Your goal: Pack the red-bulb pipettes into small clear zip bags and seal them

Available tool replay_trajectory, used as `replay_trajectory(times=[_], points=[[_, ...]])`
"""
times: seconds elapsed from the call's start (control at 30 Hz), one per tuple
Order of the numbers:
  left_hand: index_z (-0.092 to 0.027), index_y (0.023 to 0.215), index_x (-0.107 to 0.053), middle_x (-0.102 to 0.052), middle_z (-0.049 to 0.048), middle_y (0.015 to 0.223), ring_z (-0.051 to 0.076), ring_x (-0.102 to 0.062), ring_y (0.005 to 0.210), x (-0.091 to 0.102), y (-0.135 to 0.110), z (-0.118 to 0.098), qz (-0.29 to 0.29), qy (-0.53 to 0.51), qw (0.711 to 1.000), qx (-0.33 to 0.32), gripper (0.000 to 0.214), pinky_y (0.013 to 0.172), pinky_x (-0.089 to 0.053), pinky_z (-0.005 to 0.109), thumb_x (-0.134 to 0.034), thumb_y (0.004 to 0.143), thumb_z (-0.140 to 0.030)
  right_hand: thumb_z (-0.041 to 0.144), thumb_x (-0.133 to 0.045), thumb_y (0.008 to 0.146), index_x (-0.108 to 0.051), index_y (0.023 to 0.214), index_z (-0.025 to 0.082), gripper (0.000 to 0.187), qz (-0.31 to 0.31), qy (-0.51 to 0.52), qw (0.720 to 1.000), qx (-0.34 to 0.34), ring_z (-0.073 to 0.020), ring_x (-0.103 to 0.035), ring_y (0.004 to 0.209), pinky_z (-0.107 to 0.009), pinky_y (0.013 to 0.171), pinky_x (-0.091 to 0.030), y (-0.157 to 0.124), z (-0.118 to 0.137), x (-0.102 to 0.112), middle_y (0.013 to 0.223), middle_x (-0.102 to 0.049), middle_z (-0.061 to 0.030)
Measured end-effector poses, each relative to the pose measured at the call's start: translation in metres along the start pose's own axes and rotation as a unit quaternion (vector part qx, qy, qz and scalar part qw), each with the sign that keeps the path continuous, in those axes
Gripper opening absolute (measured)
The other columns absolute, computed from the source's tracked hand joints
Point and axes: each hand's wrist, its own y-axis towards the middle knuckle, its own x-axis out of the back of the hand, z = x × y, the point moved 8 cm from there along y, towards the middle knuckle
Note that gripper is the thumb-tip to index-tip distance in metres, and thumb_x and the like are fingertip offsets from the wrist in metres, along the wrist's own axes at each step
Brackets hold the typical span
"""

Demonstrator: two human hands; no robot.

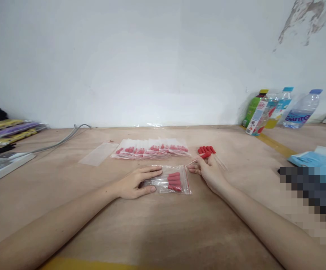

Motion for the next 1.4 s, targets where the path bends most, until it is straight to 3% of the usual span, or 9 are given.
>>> replay_trajectory(times=[0.23, 0.4, 0.5, 0.67, 0.77, 0.9, 1.1, 1.27, 1.4], points=[[-0.022, 0.138, -0.030, -0.037, 0.0082, 0.140, 0.024, -0.035, 0.128, 0.003, 0.000, -0.001, -0.007, 0.000, 1.000, 0.011, 0.062, 0.105, -0.031, 0.040, -0.051, 0.085, -0.044, 0.022, -0.078, 0.055, -0.044, 0.074, 0.023, 0.039, -0.004, 0.011, 1.000, -0.022, -0.0133, -0.062, 0.060, -0.027, 0.065, -0.056, -0.009, -0.005, -0.002, 0.064, -0.060, 0.0026], [-0.021, 0.138, -0.031, -0.038, 0.0092, 0.139, 0.024, -0.036, 0.128, 0.003, 0.000, -0.001, -0.005, 0.002, 1.000, 0.013, 0.061, 0.105, -0.032, 0.041, -0.050, 0.085, -0.045, 0.046, -0.071, 0.061, -0.055, 0.072, 0.019, 0.033, 0.034, -0.179, 0.983, 0.015, -0.0126, -0.054, 0.051, -0.027, 0.049, -0.047, -0.014, 0.000, -0.009, 0.059, -0.058, 0.0000], [-0.022, 0.138, -0.031, -0.038, 0.0090, 0.139, 0.024, -0.036, 0.128, 0.003, 0.000, -0.001, -0.006, -0.003, 1.000, 0.016, 0.061, 0.105, -0.031, 0.041, -0.050, 0.085, -0.045, 0.050, -0.066, 0.065, -0.063, 0.078, 0.018, 0.034, 0.035, -0.249, 0.967, 0.051, -0.0149, -0.056, 0.061, -0.027, 0.055, -0.046, -0.015, 0.008, -0.009, 0.068, -0.063, -0.0025], [-0.020, 0.138, -0.031, -0.039, 0.0097, 0.139, 0.024, -0.037, 0.127, 0.003, 0.000, -0.001, -0.007, -0.003, 1.000, 0.015, 0.061, 0.105, -0.031, 0.040, -0.051, 0.085, -0.044, 0.047, -0.065, 0.068, -0.065, 0.084, 0.019, 0.032, 0.184, -0.236, 0.954, 0.013, -0.0174, -0.059, 0.078, -0.028, 0.068, -0.046, -0.016, 0.003, -0.025, 0.083, -0.067, -0.0033], [-0.019, 0.138, -0.031, -0.039, 0.0106, 0.138, 0.024, -0.037, 0.127, 0.003, 0.000, 0.000, -0.007, 0.001, 1.000, 0.013, 0.061, 0.106, -0.031, 0.039, -0.050, 0.085, -0.044, 0.044, -0.064, 0.071, -0.062, 0.098, 0.020, 0.036, 0.268, -0.200, 0.942, -0.022, -0.0128, -0.058, 0.071, -0.023, 0.060, -0.044, -0.019, -0.002, -0.031, 0.082, -0.065, -0.0011], [-0.021, 0.138, -0.031, -0.038, 0.0088, 0.139, 0.023, -0.036, 0.128, 0.004, 0.000, -0.002, -0.012, -0.001, 1.000, 0.001, 0.060, 0.105, -0.032, 0.039, -0.050, 0.086, -0.043, 0.047, -0.062, 0.071, -0.060, 0.099, 0.019, 0.040, 0.246, -0.221, 0.943, -0.036, -0.0055, -0.041, 0.047, -0.018, 0.044, -0.032, -0.015, -0.004, -0.026, 0.067, -0.059, 0.0023], [-0.022, 0.138, -0.031, -0.038, 0.0082, 0.139, 0.023, -0.037, 0.127, 0.005, 0.000, -0.002, -0.014, 0.000, 1.000, 0.001, 0.059, 0.105, -0.031, 0.039, -0.051, 0.085, -0.041, 0.049, -0.066, 0.065, -0.061, 0.086, 0.017, 0.038, 0.314, -0.229, 0.921, -0.015, -0.0087, -0.048, 0.058, -0.020, 0.053, -0.037, -0.022, -0.002, -0.039, 0.070, -0.058, 0.0018], [-0.023, 0.138, -0.031, -0.038, 0.0070, 0.139, 0.024, -0.037, 0.127, 0.005, 0.000, -0.002, -0.016, -0.009, 1.000, 0.004, 0.058, 0.105, -0.031, 0.041, -0.050, 0.086, -0.042, 0.053, -0.059, 0.070, -0.062, 0.099, 0.017, 0.047, 0.269, -0.253, 0.929, -0.008, -0.0056, -0.035, 0.042, -0.018, 0.040, -0.025, -0.016, -0.005, -0.036, 0.051, -0.046, 0.0059], [-0.025, 0.139, -0.029, -0.037, 0.0061, 0.140, 0.024, -0.037, 0.127, 0.005, 0.000, -0.002, -0.016, -0.008, 1.000, 0.008, 0.059, 0.105, -0.031, 0.041, -0.050, 0.086, -0.042, 0.052, -0.059, 0.067, -0.065, 0.090, 0.016, 0.043, 0.191, -0.251, 0.949, -0.002, -0.0060, -0.035, 0.037, -0.019, 0.037, -0.023, -0.012, -0.001, -0.035, 0.043, -0.044, 0.0060]])
